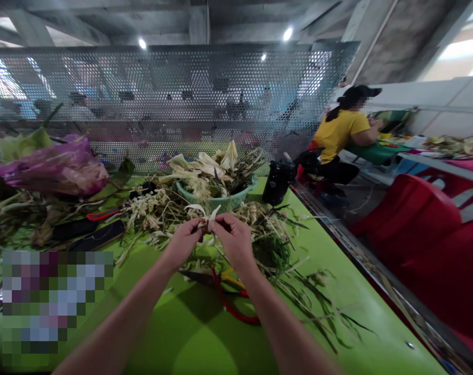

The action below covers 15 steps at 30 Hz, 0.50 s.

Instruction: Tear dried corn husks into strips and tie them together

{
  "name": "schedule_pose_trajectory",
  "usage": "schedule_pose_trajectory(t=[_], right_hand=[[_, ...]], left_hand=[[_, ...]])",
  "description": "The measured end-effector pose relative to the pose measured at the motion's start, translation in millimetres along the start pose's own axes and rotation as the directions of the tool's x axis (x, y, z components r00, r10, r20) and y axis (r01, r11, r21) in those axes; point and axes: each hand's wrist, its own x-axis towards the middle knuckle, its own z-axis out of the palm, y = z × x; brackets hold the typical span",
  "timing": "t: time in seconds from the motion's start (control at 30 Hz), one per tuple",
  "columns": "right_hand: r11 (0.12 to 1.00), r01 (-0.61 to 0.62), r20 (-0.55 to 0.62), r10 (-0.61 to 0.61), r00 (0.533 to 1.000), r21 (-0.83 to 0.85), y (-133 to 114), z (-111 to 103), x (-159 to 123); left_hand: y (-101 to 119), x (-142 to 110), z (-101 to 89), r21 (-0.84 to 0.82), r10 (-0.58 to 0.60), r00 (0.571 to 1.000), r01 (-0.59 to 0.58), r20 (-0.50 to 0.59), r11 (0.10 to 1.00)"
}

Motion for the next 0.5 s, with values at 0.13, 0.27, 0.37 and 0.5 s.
schedule_pose_trajectory(t=[0.13, 0.27, 0.37, 0.5], right_hand=[[0.985, 0.061, -0.073, -0.074, 0.995, -0.162, 3.7, 0.6, -2.2], [0.971, 0.099, -0.101, -0.123, 0.987, -0.216, 3.5, 3.7, -5.3], [0.983, 0.101, -0.111, -0.119, 0.987, -0.156, 0.7, 6.7, -7.0], [0.968, 0.165, -0.091, -0.185, 0.979, -0.19, 0.1, 9.9, -8.6]], left_hand=[[4.9, -4.2, 2.9, -0.096, -0.046, 0.998, 0.051, 0.053, 0.994], [8.4, -5.0, 4.8, -0.175, -0.043, 0.998, 0.048, 0.035, 0.983], [8.1, -3.5, 4.3, -0.184, -0.068, 0.997, 0.058, -0.047, 0.981], [6.4, -2.7, 1.2, -0.217, -0.122, 0.981, 0.088, -0.151, 0.972]])
